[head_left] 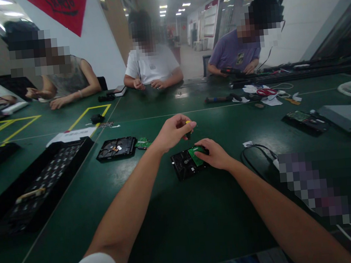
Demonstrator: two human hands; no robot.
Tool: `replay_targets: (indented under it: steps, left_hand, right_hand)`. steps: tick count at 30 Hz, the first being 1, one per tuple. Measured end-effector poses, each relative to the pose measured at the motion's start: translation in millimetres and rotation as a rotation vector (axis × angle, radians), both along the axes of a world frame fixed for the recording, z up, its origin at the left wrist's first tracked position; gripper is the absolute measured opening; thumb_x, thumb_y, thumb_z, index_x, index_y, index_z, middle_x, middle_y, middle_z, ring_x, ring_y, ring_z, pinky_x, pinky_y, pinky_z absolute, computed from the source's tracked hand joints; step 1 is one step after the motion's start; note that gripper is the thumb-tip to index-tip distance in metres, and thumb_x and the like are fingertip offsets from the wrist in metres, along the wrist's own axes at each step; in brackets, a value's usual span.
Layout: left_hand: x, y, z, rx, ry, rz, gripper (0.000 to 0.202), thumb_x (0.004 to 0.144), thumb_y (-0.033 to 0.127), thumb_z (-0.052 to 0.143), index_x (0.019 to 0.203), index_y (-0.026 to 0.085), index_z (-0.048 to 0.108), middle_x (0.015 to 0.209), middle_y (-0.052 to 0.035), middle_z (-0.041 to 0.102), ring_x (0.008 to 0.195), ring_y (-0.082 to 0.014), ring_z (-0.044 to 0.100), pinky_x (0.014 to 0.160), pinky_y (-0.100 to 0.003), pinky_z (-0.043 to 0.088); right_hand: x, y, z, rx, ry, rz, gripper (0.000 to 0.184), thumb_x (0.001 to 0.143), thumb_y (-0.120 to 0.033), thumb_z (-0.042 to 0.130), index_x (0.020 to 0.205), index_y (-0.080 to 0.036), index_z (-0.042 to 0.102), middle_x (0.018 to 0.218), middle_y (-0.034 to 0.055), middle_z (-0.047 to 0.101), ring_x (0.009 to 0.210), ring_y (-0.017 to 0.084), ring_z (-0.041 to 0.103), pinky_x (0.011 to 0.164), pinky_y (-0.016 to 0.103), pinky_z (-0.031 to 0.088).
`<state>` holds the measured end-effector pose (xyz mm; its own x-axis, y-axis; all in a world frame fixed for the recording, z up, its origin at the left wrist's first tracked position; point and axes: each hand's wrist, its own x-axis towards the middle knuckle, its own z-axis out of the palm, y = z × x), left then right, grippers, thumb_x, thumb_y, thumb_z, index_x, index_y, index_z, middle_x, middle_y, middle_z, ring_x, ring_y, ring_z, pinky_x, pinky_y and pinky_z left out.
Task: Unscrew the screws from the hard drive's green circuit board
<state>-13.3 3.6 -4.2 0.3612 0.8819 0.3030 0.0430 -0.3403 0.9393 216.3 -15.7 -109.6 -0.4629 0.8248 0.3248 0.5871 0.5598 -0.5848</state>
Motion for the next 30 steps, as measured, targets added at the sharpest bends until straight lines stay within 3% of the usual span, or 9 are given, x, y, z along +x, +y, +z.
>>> replay_targets:
  steps: [4,8,13,21,30]
  left_hand:
    - [0.5,-0.4,-0.3,0.051,0.059,0.058,0.037,0.085,0.046,0.084,0.092,0.017,0.063,0.078,0.0001,0.062,0.065,-0.0104,0.059,0.056,-0.021,0.052]
    - [-1.7,-0.1,0.9,0.077,0.085,0.003,0.032,0.096,0.048,0.072,0.094,0.016,0.067,0.083,-0.0030,0.065,0.072,-0.0125,0.062,0.059,-0.021,0.054]
    - [-2.7,-1.3,3.3,-0.032,0.019,-0.145,0.030,0.101,0.046,0.064,0.106,0.016,0.068,0.096,-0.0089,0.071,0.089,-0.0176,0.070,0.063,-0.023,0.056]
    - [-0.9,-2.5,5.4,-0.270,-0.149,-0.137,0.036,0.105,0.044,0.054,0.107,0.013,0.070,0.093,-0.0104,0.071,0.089,-0.0198,0.070,0.080,-0.036,0.064]
    - [-0.6,-5.0,6.4,-0.162,-0.034,0.010,0.037,0.093,0.046,0.077,0.089,0.014,0.059,0.089,-0.0107,0.074,0.083,-0.0172,0.072,0.068,-0.027,0.061]
  right_hand:
    - [0.6,-0.2,0.6,-0.015,-0.009,0.002,0.032,0.098,-0.038,0.070,0.127,-0.025,0.068,0.125,0.0106,0.068,0.115,0.028,0.064,0.096,0.046,0.053]
    - [-0.8,-0.7,2.0,-0.009,-0.007,-0.004,0.032,0.098,-0.038,0.069,0.126,-0.024,0.069,0.125,0.0113,0.068,0.115,0.028,0.064,0.098,0.047,0.053]
    - [-2.4,-0.5,3.4,0.006,-0.011,0.005,0.031,0.097,-0.036,0.070,0.126,-0.023,0.069,0.123,0.0116,0.070,0.114,0.028,0.065,0.100,0.047,0.052]
    - [-1.0,-1.6,5.8,-0.001,-0.041,-0.002,0.032,0.099,-0.036,0.068,0.126,-0.021,0.068,0.125,0.0120,0.069,0.113,0.028,0.065,0.098,0.046,0.052]
    - [-0.3,-1.6,4.7,0.003,-0.023,0.003,0.031,0.098,-0.037,0.070,0.126,-0.025,0.069,0.125,0.0106,0.069,0.118,0.029,0.063,0.102,0.049,0.051]
